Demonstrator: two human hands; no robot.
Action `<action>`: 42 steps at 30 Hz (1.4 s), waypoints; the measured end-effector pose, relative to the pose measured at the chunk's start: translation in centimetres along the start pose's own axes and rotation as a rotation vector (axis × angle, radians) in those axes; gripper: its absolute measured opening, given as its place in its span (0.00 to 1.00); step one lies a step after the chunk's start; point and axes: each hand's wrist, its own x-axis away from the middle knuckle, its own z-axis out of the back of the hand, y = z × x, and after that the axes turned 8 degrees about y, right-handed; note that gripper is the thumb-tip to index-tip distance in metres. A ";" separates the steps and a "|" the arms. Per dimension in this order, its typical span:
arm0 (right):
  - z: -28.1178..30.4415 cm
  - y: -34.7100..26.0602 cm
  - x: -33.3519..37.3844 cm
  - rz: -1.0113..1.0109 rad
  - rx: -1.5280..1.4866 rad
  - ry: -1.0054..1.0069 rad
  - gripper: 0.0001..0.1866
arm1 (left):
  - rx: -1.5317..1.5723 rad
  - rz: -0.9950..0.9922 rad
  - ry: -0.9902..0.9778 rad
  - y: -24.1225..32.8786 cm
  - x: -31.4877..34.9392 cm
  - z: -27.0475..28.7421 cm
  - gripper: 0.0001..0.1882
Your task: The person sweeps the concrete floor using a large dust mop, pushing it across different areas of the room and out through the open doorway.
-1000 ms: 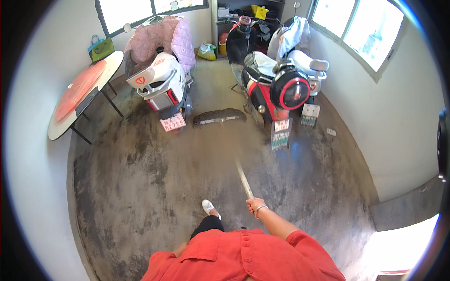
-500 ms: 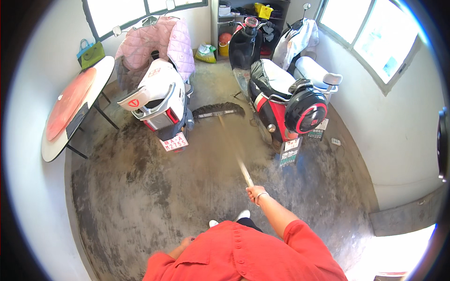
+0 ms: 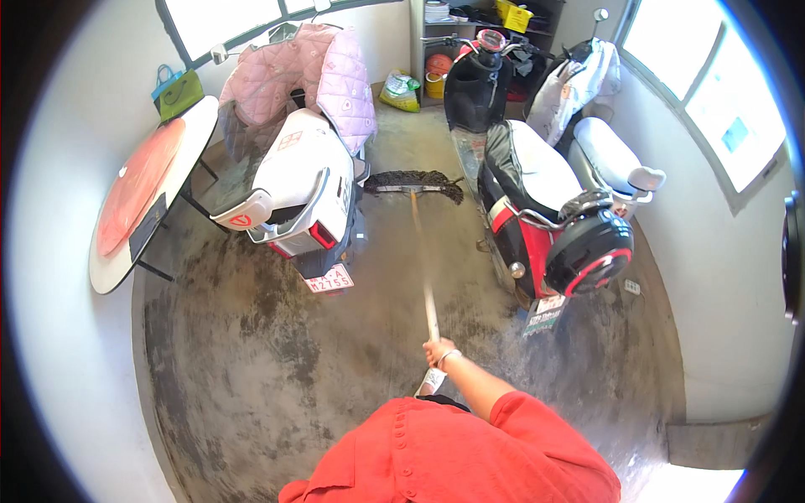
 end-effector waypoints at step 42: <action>-15.0 47.4 31.4 0.392 0.349 0.448 0.31 | -0.813 -1.097 -0.598 18.8 -10.3 6.4 0.19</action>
